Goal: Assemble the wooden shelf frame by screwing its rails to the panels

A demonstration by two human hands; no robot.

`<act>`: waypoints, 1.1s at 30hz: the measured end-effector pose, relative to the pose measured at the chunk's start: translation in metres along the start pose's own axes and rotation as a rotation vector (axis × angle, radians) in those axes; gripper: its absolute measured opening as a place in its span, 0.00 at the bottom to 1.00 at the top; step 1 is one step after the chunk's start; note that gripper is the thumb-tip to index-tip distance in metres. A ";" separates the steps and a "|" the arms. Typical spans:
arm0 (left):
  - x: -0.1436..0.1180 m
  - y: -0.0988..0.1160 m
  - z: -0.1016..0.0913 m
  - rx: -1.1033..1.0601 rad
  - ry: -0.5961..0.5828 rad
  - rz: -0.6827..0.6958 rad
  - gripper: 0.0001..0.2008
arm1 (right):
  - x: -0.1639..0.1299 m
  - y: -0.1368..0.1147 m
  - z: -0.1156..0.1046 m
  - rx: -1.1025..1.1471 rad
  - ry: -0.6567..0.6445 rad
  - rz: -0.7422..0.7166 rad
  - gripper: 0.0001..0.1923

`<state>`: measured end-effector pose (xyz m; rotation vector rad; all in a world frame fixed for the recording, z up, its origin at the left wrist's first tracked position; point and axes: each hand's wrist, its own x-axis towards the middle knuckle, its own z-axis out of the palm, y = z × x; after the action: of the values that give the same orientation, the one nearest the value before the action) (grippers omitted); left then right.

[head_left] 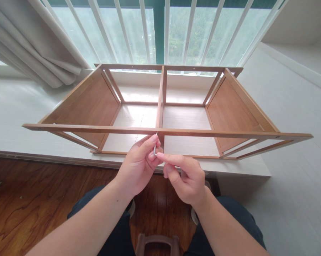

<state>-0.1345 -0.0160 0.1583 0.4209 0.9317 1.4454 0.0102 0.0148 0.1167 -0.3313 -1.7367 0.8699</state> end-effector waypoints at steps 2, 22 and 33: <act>0.000 0.000 -0.001 -0.009 0.009 0.002 0.16 | 0.001 0.000 -0.001 -0.073 -0.013 -0.065 0.21; -0.002 0.002 0.000 -0.052 0.012 -0.064 0.15 | 0.007 0.003 0.001 -0.234 -0.117 -0.250 0.29; 0.002 0.002 0.002 -0.092 0.076 -0.069 0.19 | 0.010 0.000 -0.001 -0.389 -0.229 -0.191 0.21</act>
<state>-0.1345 -0.0136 0.1602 0.2645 0.9276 1.4432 0.0076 0.0213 0.1239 -0.3224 -2.1143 0.4410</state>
